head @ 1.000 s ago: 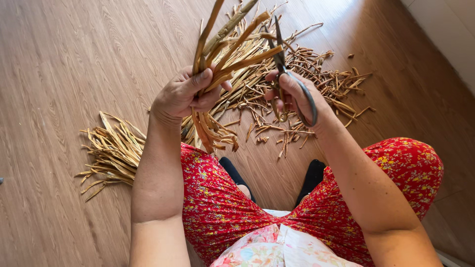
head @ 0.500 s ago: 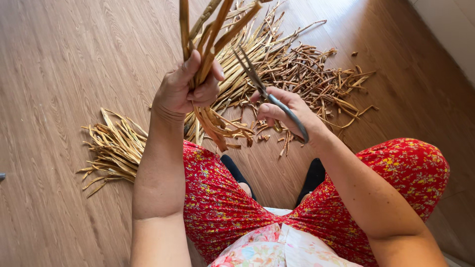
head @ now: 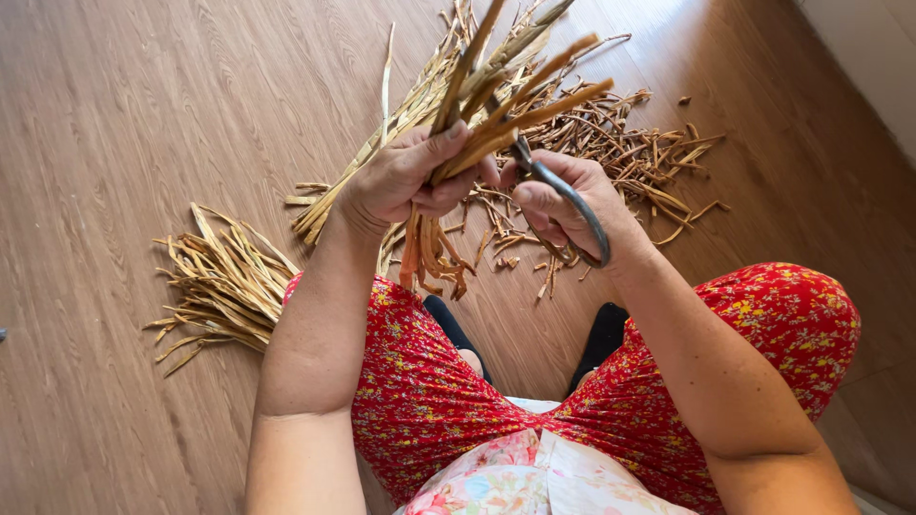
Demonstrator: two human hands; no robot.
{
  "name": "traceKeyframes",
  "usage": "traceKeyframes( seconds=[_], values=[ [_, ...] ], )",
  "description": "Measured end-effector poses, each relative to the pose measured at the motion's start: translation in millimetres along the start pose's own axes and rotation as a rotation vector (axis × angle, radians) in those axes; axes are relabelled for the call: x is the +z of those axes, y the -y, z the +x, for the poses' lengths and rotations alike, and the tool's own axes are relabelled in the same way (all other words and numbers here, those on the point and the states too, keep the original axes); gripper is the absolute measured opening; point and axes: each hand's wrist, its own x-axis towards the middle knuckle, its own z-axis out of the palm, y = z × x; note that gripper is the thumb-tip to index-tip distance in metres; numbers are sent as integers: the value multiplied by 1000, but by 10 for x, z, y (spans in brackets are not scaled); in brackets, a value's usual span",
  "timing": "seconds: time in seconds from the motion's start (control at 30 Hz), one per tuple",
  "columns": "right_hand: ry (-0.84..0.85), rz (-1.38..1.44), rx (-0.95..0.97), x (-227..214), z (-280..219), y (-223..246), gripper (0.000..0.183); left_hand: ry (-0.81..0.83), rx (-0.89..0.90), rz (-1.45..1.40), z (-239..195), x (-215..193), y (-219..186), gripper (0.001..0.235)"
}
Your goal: The person sits on a wooden floor and uses a pair of scissors to cut bundles of dried plant stalks into smaller pieces. The person holds the stalks in one hand and repeatedly snips them, dropping the cut pieces onto a growing pile on the floor.
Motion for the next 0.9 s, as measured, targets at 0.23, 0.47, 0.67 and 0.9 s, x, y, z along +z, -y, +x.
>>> traceKeyframes(
  seconds=[0.23, 0.47, 0.67, 0.9],
  values=[
    [-168, -45, -137, 38, -17, -56, 50, -486, 392, 56, 250, -159, 319, 44],
    [-98, -73, -309, 202, 78, -169, 55, -547, 725, -190, 1087, -119, 934, 30],
    [-247, -115, -279, 186, 47, 62, 29, -583, 631, 468, 1211, 104, 917, 25],
    [-363, 262, -430, -1358, 19, 1, 8, -137, 243, 427, 896, 403, 699, 47]
  ],
)
